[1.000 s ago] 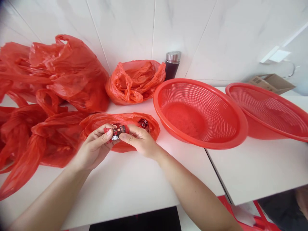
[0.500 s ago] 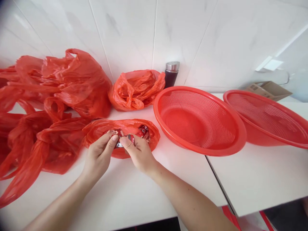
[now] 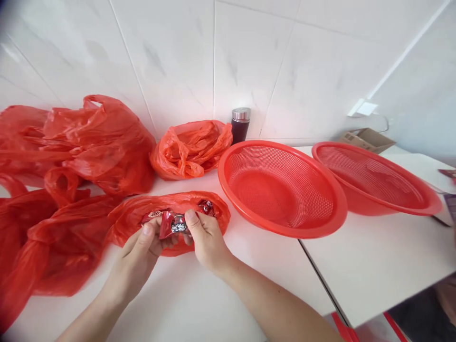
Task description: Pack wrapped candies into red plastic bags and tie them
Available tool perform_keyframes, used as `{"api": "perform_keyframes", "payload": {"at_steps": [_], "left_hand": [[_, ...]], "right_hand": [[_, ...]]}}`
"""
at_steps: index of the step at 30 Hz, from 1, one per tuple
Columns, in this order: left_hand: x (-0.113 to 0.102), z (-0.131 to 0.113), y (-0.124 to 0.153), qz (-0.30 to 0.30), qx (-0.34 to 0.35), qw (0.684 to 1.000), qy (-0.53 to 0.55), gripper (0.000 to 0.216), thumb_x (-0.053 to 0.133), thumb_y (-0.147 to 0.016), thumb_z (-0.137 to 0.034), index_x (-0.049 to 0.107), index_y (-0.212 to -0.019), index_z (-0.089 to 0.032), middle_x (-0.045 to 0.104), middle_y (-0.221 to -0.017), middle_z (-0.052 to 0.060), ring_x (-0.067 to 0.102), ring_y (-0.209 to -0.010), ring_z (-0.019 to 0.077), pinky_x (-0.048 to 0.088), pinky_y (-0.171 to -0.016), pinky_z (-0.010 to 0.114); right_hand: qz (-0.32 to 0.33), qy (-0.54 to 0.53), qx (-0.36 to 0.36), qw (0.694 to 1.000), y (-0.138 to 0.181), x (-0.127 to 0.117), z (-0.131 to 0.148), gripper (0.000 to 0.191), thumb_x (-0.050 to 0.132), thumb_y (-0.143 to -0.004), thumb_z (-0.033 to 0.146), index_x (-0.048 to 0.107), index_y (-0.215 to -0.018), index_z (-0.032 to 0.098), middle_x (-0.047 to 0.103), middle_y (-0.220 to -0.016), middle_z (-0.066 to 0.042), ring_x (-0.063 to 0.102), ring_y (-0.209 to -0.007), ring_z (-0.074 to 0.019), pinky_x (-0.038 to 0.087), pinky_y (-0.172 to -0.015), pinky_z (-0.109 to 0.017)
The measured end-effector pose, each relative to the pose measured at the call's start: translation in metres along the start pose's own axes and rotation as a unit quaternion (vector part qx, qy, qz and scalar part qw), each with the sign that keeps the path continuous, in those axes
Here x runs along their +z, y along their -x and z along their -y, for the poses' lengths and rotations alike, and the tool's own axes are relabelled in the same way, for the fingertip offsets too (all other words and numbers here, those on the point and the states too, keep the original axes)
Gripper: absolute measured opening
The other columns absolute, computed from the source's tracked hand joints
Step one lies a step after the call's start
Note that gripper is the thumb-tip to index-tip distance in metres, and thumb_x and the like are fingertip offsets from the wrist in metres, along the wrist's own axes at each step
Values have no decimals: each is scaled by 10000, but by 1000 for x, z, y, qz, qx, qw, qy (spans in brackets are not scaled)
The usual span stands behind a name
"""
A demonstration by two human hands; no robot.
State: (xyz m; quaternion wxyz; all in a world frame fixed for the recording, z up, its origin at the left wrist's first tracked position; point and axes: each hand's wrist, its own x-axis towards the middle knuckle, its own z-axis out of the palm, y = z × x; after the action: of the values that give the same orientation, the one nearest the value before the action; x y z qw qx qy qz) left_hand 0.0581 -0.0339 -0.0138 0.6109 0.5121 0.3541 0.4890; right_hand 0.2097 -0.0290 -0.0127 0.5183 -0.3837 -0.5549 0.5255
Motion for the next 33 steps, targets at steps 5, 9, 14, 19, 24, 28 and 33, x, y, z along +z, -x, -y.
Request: {"api": "perform_keyframes", "payload": {"at_steps": [5,9,14,19,24,28,33], "left_hand": [[-1,-5,-3,0,-32,999,34,175,673,-864,-386,699,-924,-224,654,-809,3,537,-722,124,449,-701,221],[-12,-10,-7,-53,-30,997,50,199,631,-887,-419,677,-924,-229,673,-876,8,577,-787,143,470,-738,249],[-17,-13,-7,-61,28,991,-113,214,635,-888,-401,641,-809,-201,634,-810,-5,570,-805,140,448,-787,251],[-17,-12,-5,-56,82,964,-247,269,552,-932,-402,612,-774,-193,583,-798,11,549,-775,155,428,-736,275],[-17,-12,-5,-49,71,965,-248,279,551,-930,-393,602,-746,-191,566,-773,15,527,-755,161,418,-721,282],[-15,-13,-5,-31,28,992,-117,294,578,-915,-389,579,-700,-188,546,-722,4,493,-732,149,417,-723,264],[-11,-13,-4,-20,-16,999,-36,223,655,-859,-422,652,-884,-201,615,-841,26,557,-832,176,465,-771,277]], "right_hand": [[43,25,-6,999,1,-2,3,434,442,-967,547,509,-706,206,506,-644,3,483,-601,-128,392,-560,-269],[129,103,-19,986,-1,-6,12,334,576,-922,443,590,-716,180,552,-727,5,504,-683,-121,414,-647,-259],[110,113,17,987,-3,-10,19,214,693,-840,392,668,-904,189,599,-793,23,522,-718,-113,414,-664,-239],[129,122,58,982,-4,-12,20,230,677,-845,397,632,-841,171,536,-748,34,482,-693,-103,383,-630,-230],[151,146,51,976,-3,-13,21,242,669,-852,382,589,-777,166,496,-714,44,465,-699,-105,372,-646,-232],[180,119,66,974,-3,-13,24,258,670,-851,416,621,-822,164,514,-725,42,473,-690,-105,379,-642,-231],[176,108,43,978,-3,-12,20,261,633,-880,433,653,-908,174,605,-827,5,570,-814,-156,445,-739,-265]]}}
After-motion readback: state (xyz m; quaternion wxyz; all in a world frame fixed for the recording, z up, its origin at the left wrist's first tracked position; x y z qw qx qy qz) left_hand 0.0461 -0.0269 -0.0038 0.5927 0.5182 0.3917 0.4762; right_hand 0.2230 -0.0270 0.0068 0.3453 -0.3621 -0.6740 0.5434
